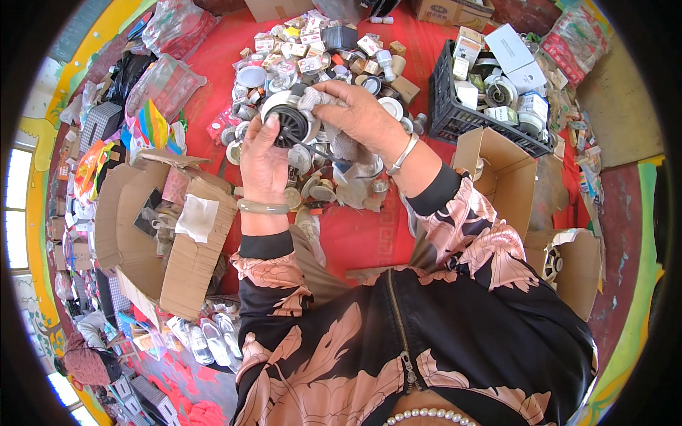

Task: The person wipes recessed lighting fixtures with a cloth and sorts them into cardboard boxes while sitting on the floor among piles of electronic parts.

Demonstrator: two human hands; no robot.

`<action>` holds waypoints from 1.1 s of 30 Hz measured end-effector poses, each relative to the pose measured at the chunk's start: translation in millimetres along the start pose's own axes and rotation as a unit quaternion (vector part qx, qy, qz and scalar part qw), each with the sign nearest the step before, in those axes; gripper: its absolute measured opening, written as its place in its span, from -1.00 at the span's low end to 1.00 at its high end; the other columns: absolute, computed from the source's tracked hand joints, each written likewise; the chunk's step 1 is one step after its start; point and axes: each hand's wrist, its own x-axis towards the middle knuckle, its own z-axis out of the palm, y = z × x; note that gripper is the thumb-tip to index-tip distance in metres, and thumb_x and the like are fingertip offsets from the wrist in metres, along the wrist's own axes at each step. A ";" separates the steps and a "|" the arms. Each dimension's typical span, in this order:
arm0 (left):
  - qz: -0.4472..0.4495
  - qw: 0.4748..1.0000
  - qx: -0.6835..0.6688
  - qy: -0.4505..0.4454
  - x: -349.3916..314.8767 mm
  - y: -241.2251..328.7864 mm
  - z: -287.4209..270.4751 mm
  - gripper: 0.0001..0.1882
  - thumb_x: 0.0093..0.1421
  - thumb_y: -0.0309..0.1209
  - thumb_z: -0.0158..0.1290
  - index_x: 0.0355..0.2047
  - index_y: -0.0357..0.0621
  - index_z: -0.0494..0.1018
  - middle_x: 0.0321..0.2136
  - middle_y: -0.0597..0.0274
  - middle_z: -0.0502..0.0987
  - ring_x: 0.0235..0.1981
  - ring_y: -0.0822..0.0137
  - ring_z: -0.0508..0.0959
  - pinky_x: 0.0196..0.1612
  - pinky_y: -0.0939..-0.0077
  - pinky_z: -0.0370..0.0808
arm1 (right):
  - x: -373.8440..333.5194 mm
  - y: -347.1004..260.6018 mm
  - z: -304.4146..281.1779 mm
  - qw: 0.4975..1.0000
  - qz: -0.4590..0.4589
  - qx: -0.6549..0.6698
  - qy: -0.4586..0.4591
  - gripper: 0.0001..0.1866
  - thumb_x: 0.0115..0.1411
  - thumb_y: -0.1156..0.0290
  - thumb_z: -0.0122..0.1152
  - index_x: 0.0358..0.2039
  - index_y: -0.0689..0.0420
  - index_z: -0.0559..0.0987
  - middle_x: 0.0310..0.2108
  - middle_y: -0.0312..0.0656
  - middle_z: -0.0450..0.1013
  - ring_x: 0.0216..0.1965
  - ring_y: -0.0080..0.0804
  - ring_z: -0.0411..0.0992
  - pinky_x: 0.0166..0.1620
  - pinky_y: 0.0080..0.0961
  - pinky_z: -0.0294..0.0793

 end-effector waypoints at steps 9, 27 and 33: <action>0.009 1.000 0.021 -0.020 -6.4 0.2 5.3 -0.60 0.05 -0.45 0.07 -0.10 -0.32 0.32 -0.22 0.18 0.47 -0.20 0.35 0.48 -0.08 0.45 0.38 | 0.6 -6.0 -5.5 0.964 0.123 0.229 -0.059 -0.68 -0.03 0.47 0.14 -0.20 0.20 0.45 -0.33 -0.35 0.41 -0.28 -0.68 0.35 -0.22 -0.71 0.34; 0.039 0.976 0.206 -0.053 -9.9 12.0 7.4 -0.59 -0.09 -0.56 0.17 -0.19 -0.31 0.34 -0.31 0.23 0.47 -0.30 0.45 0.47 -0.19 0.57 0.42 | 0.2 5.1 -21.9 0.964 0.112 0.204 -0.129 -0.63 -0.04 0.57 0.13 -0.15 0.21 0.44 -0.32 -0.29 0.43 -0.31 -0.59 0.39 -0.21 -0.66 0.37; 0.097 0.925 0.365 -0.039 -10.9 7.8 11.1 -0.60 -0.14 -0.52 0.23 -0.27 -0.30 0.35 -0.39 0.26 0.48 -0.38 0.52 0.46 -0.30 0.62 0.42 | 3.8 6.3 -28.0 0.960 0.144 0.233 -0.062 -0.63 -0.03 0.56 0.13 -0.13 0.21 0.45 -0.34 -0.28 0.44 -0.32 -0.59 0.40 -0.23 -0.64 0.39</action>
